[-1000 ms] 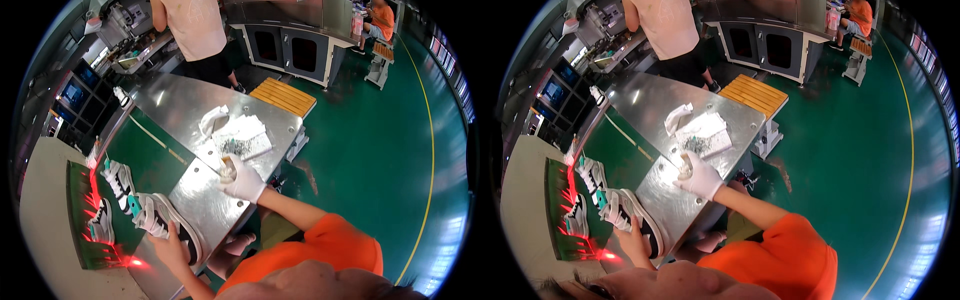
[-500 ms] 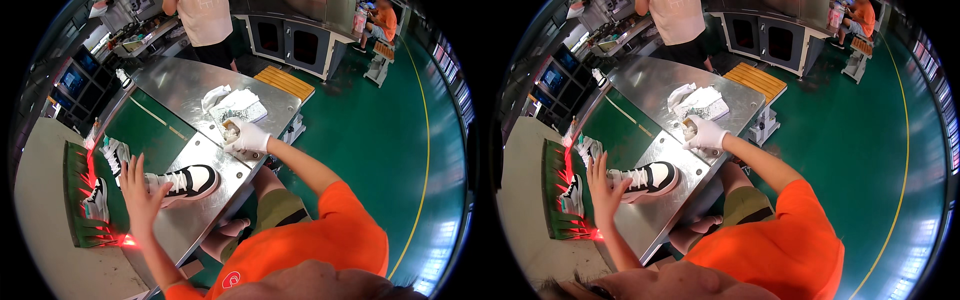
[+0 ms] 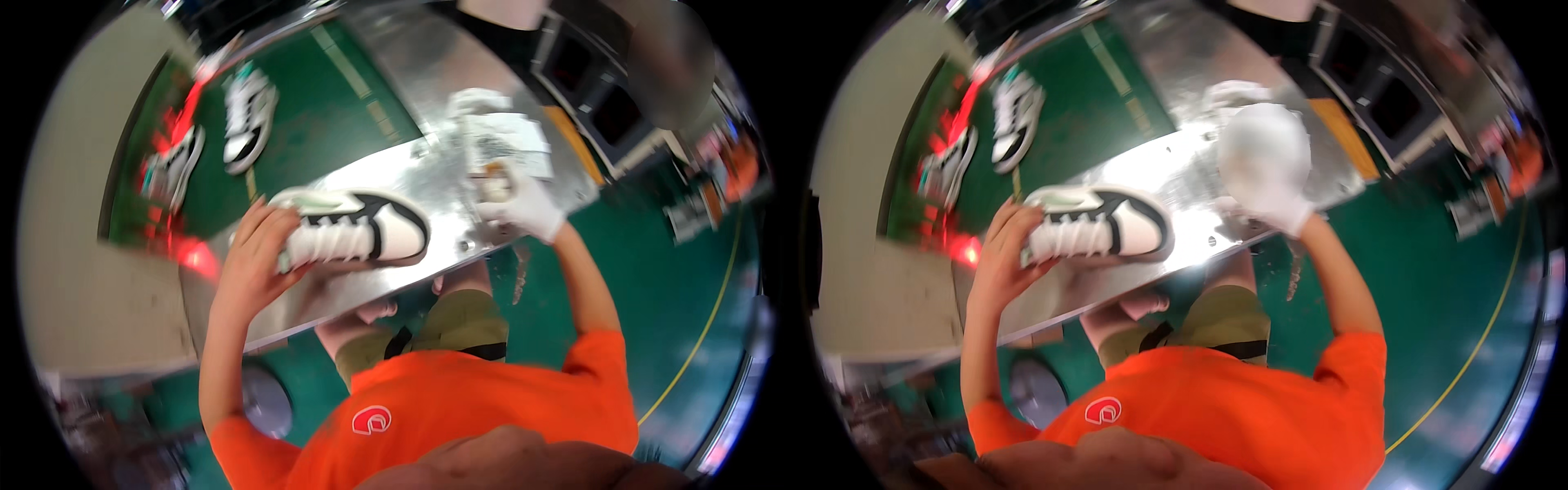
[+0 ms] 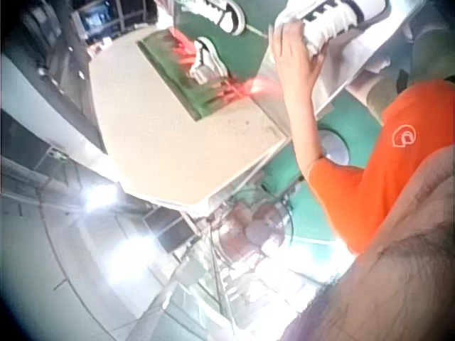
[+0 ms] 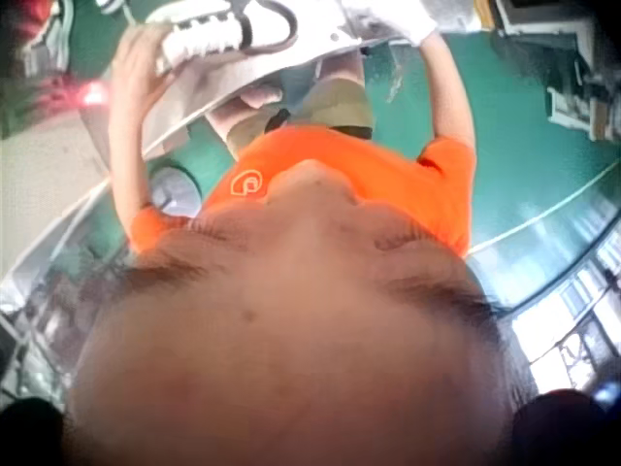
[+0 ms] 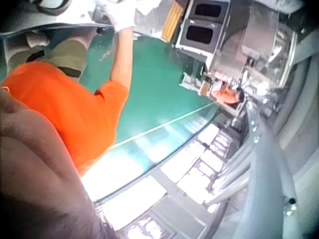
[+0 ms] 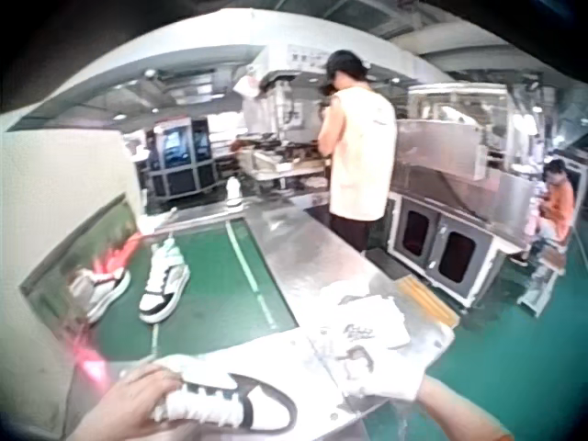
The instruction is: The person applies glue to the sole and upper edges of a white and black high-top sneaker using a syringe. They rotate the shoe to access different areas, including the heel and toe, and place the shoe on a metal table after treatment. The process is repeated for multiple sneakers in a factory setting.
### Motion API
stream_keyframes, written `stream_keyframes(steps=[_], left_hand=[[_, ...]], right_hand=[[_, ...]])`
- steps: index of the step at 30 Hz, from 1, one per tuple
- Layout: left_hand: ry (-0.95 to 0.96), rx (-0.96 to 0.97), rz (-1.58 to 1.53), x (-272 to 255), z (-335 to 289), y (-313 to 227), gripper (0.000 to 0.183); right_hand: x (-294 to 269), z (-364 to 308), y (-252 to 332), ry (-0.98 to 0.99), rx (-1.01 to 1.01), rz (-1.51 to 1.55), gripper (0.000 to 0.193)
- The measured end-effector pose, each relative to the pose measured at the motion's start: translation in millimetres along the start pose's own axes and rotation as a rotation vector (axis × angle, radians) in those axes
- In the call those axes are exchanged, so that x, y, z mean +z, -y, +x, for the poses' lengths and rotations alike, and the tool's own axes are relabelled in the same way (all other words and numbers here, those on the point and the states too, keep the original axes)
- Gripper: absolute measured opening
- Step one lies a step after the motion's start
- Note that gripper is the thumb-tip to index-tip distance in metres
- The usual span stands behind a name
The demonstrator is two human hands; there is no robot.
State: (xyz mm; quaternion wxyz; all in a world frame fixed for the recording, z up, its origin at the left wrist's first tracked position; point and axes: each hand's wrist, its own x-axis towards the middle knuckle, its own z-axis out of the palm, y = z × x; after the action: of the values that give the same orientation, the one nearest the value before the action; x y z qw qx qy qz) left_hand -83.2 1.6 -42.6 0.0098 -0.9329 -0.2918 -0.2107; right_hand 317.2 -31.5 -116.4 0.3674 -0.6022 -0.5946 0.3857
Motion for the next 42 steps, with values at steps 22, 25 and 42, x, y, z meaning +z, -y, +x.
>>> stream_keyframes(steps=[22,25,42], left_hand=[[-0.195,-0.222,0.151,29,-77,-66,0.015],[-0.208,-0.221,0.154,32,-80,-64,0.016],[-0.252,-0.221,0.148,39,-78,-64,0.020]], right_hand=[[95,32,106,0.859,0.076,0.903,0.123],[107,39,104,0.929,0.018,0.948,0.125],[81,54,127,0.922,0.270,0.754,0.111]])
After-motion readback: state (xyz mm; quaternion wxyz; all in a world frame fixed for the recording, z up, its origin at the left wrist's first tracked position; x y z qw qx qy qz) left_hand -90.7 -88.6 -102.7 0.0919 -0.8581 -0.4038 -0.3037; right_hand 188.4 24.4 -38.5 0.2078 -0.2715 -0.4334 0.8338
